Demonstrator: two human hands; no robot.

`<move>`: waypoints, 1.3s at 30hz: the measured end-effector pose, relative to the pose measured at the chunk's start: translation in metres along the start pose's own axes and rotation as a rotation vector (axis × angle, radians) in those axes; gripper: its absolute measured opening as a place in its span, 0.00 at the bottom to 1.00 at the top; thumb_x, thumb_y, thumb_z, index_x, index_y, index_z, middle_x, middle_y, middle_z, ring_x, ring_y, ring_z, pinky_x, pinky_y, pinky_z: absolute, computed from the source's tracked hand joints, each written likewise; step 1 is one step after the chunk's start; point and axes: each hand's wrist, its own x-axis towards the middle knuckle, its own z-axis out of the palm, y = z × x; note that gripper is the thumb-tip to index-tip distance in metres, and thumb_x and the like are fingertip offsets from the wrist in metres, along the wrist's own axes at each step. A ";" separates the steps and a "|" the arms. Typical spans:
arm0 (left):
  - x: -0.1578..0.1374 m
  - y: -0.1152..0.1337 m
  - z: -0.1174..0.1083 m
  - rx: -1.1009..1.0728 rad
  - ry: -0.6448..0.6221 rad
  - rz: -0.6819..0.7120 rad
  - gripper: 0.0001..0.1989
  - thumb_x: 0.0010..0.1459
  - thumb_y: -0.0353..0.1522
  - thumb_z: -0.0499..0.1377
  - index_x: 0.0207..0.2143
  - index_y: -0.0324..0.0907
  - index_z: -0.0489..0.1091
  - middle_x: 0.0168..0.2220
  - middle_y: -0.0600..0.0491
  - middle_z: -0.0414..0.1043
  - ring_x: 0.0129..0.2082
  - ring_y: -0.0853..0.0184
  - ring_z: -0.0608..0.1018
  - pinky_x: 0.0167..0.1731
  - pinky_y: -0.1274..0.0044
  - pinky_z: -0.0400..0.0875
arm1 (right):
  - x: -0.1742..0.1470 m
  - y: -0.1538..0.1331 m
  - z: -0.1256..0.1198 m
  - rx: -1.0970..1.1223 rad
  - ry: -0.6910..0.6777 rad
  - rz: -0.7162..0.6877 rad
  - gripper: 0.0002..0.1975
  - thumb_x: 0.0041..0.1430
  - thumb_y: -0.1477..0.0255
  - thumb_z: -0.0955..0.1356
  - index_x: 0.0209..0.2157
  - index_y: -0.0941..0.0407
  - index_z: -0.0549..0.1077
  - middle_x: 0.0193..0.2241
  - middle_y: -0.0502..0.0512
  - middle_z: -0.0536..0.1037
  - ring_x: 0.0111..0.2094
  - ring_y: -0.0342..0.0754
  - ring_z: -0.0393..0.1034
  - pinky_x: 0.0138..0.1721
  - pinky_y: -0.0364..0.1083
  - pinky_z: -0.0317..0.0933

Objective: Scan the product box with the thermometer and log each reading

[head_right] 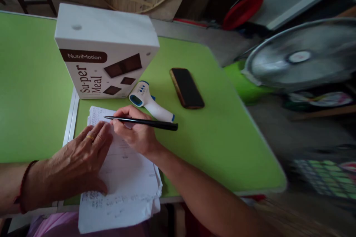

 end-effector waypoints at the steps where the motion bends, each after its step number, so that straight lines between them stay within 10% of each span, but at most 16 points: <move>1: 0.000 0.000 0.000 -0.009 -0.003 -0.001 0.63 0.46 0.62 0.64 0.62 0.13 0.56 0.64 0.16 0.51 0.65 0.32 0.61 0.60 0.51 0.67 | 0.000 0.002 0.002 -0.013 0.020 0.008 0.04 0.53 0.70 0.70 0.30 0.56 0.72 0.24 0.50 0.79 0.24 0.44 0.74 0.26 0.42 0.68; 39: 0.000 -0.001 -0.003 0.047 0.039 -0.003 0.63 0.44 0.64 0.64 0.62 0.15 0.59 0.63 0.16 0.52 0.64 0.33 0.64 0.59 0.53 0.69 | -0.001 0.006 0.002 -0.261 -0.048 -0.218 0.06 0.60 0.72 0.67 0.34 0.54 0.77 0.30 0.50 0.82 0.30 0.44 0.77 0.34 0.42 0.72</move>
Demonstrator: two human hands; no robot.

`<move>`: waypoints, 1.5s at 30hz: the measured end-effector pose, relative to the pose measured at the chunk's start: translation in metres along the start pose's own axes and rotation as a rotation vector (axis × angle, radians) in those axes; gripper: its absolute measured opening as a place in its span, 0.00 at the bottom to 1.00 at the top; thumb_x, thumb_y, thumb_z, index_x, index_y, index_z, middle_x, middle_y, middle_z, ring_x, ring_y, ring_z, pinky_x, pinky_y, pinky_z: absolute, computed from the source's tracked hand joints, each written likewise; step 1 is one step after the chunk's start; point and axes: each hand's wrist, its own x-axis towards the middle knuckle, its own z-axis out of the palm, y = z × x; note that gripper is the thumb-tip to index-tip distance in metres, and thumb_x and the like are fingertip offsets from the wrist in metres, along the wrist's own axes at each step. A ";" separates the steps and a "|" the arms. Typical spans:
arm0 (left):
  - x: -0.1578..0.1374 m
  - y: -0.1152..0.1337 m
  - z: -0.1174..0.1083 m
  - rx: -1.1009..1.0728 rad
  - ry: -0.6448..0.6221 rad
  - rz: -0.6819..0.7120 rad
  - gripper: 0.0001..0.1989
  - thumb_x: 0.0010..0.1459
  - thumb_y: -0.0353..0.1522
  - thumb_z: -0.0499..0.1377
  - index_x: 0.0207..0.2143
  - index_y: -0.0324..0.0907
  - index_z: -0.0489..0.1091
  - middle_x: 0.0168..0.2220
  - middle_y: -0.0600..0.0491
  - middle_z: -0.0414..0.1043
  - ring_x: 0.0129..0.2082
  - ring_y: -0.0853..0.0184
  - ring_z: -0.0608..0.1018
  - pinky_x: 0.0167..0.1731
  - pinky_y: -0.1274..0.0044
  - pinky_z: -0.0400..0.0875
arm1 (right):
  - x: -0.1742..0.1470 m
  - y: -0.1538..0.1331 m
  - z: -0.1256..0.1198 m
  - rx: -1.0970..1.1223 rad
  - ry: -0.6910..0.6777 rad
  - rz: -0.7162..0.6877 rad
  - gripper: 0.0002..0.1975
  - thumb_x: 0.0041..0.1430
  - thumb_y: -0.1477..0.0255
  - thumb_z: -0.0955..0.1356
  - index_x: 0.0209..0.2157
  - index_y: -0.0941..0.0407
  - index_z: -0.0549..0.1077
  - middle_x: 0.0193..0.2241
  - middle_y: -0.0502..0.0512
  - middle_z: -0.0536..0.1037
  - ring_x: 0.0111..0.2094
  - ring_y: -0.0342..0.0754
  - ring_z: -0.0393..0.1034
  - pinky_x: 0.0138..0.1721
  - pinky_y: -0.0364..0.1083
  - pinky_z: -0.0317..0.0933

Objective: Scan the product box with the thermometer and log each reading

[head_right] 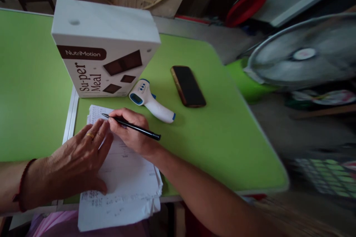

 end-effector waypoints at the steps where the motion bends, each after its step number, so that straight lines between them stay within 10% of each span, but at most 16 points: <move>1: 0.000 0.000 0.000 0.001 0.005 -0.001 0.63 0.45 0.64 0.64 0.62 0.15 0.58 0.63 0.16 0.51 0.64 0.33 0.63 0.59 0.53 0.69 | 0.000 0.000 0.000 -0.001 -0.001 0.006 0.06 0.60 0.72 0.67 0.34 0.54 0.77 0.30 0.50 0.82 0.30 0.44 0.77 0.34 0.42 0.72; 45: 0.000 -0.001 -0.002 0.022 -0.037 0.002 0.62 0.45 0.65 0.61 0.60 0.16 0.61 0.63 0.16 0.52 0.64 0.33 0.63 0.60 0.53 0.68 | -0.001 0.003 0.001 -0.002 0.039 0.056 0.07 0.59 0.68 0.68 0.31 0.55 0.77 0.24 0.49 0.79 0.23 0.41 0.69 0.27 0.40 0.65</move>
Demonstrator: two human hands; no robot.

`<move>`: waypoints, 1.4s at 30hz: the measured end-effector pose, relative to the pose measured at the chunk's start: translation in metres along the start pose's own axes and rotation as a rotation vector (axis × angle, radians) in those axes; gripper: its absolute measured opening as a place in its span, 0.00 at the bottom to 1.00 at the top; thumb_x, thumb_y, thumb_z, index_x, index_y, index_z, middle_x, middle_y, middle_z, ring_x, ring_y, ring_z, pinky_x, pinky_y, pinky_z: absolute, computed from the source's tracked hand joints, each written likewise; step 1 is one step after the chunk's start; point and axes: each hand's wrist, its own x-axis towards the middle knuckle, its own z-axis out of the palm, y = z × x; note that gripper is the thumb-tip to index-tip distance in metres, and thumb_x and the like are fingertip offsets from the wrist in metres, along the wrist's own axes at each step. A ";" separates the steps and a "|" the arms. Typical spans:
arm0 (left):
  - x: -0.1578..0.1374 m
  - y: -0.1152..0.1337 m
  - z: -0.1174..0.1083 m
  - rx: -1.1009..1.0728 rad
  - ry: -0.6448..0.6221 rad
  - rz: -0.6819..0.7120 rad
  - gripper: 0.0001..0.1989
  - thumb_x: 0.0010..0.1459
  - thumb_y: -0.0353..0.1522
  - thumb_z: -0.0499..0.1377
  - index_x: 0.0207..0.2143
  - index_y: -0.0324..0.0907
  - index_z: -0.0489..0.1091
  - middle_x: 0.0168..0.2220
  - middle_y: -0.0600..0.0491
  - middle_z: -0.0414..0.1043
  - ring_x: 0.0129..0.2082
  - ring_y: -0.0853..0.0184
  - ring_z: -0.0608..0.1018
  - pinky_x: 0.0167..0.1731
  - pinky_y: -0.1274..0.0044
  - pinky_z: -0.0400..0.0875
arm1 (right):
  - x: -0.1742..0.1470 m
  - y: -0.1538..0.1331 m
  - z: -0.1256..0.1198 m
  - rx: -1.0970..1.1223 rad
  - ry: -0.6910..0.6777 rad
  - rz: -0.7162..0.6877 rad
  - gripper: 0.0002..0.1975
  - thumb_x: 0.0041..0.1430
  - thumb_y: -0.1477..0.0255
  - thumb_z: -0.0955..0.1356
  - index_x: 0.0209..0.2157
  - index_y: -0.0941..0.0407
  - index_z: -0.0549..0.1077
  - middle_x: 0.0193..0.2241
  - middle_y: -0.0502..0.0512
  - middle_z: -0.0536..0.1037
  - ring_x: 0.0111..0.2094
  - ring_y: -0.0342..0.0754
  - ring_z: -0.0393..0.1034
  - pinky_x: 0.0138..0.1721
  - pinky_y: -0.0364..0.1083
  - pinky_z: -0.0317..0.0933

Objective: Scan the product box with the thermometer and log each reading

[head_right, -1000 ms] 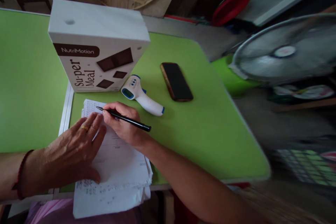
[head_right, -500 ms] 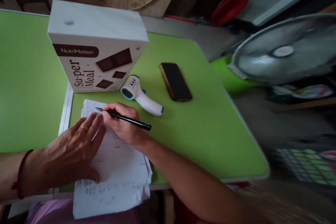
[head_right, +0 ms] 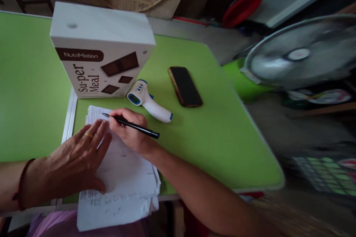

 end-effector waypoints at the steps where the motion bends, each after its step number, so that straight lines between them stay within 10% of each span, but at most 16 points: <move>1: 0.000 0.000 0.000 0.001 0.001 0.001 0.62 0.45 0.65 0.61 0.60 0.16 0.61 0.63 0.16 0.52 0.64 0.33 0.64 0.60 0.53 0.68 | 0.000 0.000 0.000 0.001 0.002 -0.011 0.07 0.59 0.69 0.67 0.31 0.55 0.77 0.24 0.49 0.79 0.23 0.41 0.69 0.27 0.40 0.65; 42: -0.002 -0.001 0.002 -0.002 -0.021 0.003 0.61 0.46 0.65 0.61 0.61 0.18 0.61 0.63 0.16 0.51 0.64 0.33 0.62 0.60 0.53 0.68 | 0.001 -0.001 -0.002 -0.034 0.070 0.010 0.07 0.57 0.69 0.67 0.28 0.55 0.76 0.19 0.47 0.75 0.19 0.40 0.65 0.22 0.40 0.61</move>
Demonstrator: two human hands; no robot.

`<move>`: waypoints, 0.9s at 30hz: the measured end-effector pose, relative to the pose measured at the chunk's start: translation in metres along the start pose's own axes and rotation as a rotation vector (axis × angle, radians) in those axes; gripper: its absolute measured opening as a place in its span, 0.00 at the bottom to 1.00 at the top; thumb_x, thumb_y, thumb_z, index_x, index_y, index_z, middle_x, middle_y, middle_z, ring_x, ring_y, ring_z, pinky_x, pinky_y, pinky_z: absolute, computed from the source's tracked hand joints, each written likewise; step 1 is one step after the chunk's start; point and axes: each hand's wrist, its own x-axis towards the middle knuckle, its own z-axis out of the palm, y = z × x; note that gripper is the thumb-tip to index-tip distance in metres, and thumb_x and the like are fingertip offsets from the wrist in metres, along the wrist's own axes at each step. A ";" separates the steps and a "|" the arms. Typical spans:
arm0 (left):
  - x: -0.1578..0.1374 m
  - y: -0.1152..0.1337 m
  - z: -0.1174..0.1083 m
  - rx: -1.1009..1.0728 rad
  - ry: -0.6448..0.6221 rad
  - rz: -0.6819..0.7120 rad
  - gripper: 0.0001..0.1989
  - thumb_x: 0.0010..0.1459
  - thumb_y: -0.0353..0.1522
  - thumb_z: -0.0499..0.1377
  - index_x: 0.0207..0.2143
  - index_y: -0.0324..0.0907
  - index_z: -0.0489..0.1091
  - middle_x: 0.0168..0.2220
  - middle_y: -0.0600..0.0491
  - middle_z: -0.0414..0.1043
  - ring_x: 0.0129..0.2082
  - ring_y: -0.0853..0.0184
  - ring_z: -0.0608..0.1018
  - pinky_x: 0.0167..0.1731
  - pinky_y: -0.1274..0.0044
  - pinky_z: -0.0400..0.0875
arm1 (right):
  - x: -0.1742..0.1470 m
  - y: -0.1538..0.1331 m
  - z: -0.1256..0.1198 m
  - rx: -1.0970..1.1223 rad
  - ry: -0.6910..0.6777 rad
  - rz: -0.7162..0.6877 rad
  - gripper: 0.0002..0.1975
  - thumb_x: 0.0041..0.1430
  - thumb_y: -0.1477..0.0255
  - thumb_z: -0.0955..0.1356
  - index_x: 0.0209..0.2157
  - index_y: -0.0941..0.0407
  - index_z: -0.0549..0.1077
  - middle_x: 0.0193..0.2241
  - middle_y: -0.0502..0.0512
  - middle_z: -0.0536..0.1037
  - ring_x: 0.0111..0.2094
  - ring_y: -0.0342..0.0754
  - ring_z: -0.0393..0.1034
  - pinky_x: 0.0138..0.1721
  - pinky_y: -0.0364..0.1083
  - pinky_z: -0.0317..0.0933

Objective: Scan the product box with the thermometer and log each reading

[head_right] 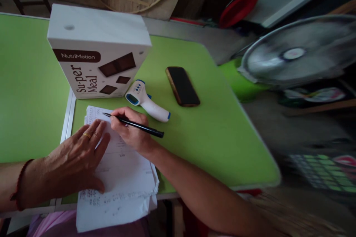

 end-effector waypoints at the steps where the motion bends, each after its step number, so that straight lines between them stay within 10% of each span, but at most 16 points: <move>1: 0.000 0.000 0.000 0.000 -0.003 -0.001 0.61 0.46 0.65 0.61 0.61 0.18 0.61 0.63 0.16 0.51 0.64 0.33 0.62 0.60 0.53 0.68 | 0.000 0.000 0.000 0.003 -0.008 0.002 0.07 0.57 0.69 0.67 0.29 0.55 0.76 0.20 0.47 0.76 0.19 0.40 0.65 0.22 0.40 0.61; 27: 0.001 -0.001 0.001 -0.033 0.044 -0.011 0.61 0.44 0.64 0.64 0.60 0.17 0.61 0.63 0.17 0.52 0.65 0.34 0.61 0.59 0.52 0.68 | 0.001 0.001 0.000 0.011 -0.050 -0.024 0.06 0.59 0.69 0.67 0.31 0.55 0.75 0.24 0.48 0.78 0.23 0.42 0.70 0.27 0.41 0.67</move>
